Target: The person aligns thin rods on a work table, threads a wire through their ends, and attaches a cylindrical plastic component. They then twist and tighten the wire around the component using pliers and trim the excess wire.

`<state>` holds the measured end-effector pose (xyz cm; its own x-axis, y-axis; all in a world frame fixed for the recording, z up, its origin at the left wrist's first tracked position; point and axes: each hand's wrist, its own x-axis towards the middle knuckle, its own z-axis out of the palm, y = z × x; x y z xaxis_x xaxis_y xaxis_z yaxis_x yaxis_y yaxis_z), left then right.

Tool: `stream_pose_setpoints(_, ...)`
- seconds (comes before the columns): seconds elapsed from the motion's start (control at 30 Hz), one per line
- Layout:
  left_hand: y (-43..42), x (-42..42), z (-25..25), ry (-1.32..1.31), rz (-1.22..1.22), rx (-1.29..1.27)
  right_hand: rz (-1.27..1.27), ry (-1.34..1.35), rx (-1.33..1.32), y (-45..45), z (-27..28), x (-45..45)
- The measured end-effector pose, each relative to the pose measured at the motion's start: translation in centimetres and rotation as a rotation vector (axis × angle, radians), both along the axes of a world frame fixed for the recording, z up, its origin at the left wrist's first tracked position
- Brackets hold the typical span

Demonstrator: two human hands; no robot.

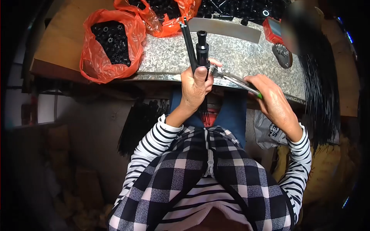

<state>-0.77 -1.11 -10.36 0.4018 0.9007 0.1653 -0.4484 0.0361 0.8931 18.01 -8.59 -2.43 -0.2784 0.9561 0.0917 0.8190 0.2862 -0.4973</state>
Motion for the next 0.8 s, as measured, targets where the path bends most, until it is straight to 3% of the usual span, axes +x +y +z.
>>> stream_pose_setpoints(0.27,-0.1,0.1,0.0,-0.008,0.027,-0.013,-0.001,-0.068,0.066,0.1,0.4,0.0)
stream_pose_setpoints(0.33,-0.2,0.1,-0.1,-0.016,0.047,-0.019,0.035,-0.212,0.066,0.2,0.3,0.4)
stream_pose_setpoints(0.57,-0.4,0.1,-0.1,-0.026,0.028,0.002,0.038,-0.198,0.132,0.0,1.0,0.4)
stream_pose_setpoints(0.7,-0.3,-0.3,-0.1,-0.036,0.02,-0.041,0.021,0.222,-0.466,-0.2,2.8,-0.5)
stream_pose_setpoints(0.73,-0.3,-0.5,-0.1,-0.034,-0.005,-0.042,-0.115,0.384,-0.883,0.0,3.8,-0.8)
stream_pose_setpoints(0.8,-0.3,-0.7,-0.3,-0.046,-0.015,-0.027,-0.012,0.3,-0.758,0.0,3.6,0.0)
